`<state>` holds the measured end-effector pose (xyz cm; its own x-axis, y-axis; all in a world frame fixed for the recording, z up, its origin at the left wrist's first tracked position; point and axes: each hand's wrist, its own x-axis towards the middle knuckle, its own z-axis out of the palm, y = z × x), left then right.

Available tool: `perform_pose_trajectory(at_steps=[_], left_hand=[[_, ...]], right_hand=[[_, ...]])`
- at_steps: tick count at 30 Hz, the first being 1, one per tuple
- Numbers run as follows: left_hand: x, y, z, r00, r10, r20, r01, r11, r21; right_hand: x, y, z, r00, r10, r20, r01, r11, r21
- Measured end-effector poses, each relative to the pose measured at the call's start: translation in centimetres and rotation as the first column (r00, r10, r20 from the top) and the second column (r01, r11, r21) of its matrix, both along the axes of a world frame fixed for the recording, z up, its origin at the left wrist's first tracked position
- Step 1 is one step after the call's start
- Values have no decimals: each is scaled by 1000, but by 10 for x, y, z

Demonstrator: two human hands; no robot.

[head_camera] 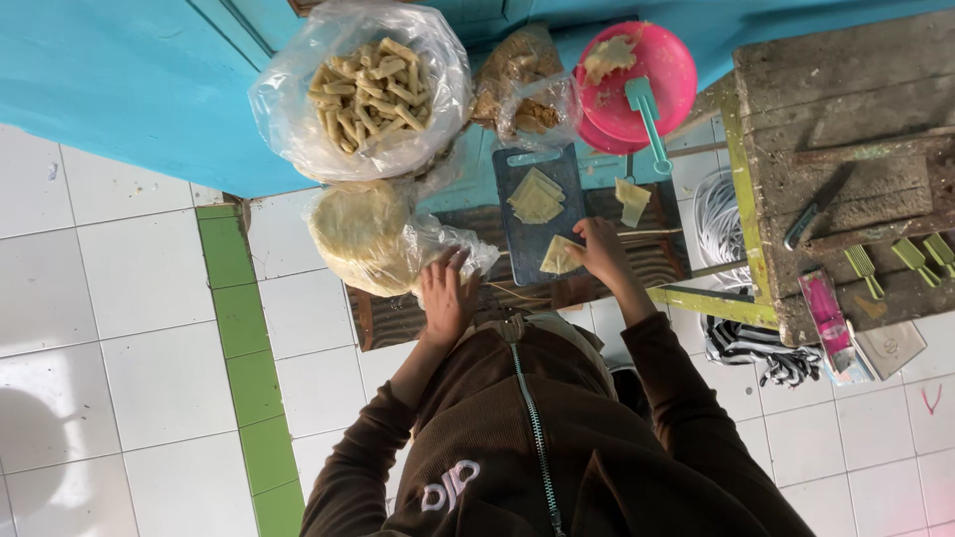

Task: The person folds small square dough pieces into triangular pastries by hand and arranges the folded pieces in rows on a board. They take dough pieces from a plastic-wrapped mound, fold each one over, and place it with the growing stack, occasionally reaching into a bag of filling.

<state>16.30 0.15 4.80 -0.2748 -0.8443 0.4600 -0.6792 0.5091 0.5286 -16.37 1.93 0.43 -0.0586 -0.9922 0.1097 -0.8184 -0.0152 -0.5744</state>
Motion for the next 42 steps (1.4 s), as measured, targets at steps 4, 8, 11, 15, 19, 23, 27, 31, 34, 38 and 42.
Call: perform_pose_trajectory(at_steps=[4,8,11,15,19,23,27,31,34,38,42], left_hand=[[-29,-4,1,967,-198,-161,218,969,116],[-57,-9,-25,896,-127,-425,379,717,585],[-74,-6,-56,862,18,-506,414,552,724],[-89,4,-78,565,461,-685,726,117,677],[-100,12,-67,448,520,-727,712,284,643],[-101,12,-38,329,439,-836,696,486,529],[-98,16,-15,321,455,-831,653,530,542],[-104,13,-6,372,384,-845,592,604,534],[-104,13,-1,468,311,-827,507,672,539],[-103,11,14,529,253,-810,453,723,522],[-98,11,39,670,265,-694,327,733,596]], right_hand=[[-4,-2,-19,972,69,-225,-26,982,187],[-1,6,-19,999,32,34,-36,991,132],[8,13,-3,968,-71,241,40,991,129],[39,20,30,955,-57,292,72,997,-39],[77,22,67,944,32,327,23,986,-164],[90,27,99,895,47,445,35,984,-173],[87,29,113,840,-22,542,81,993,-87],[80,26,115,833,-7,553,84,990,-114],[79,25,114,794,-1,608,70,993,-90],[79,25,113,756,-27,654,71,997,-42],[76,23,112,686,-67,725,50,998,45]])
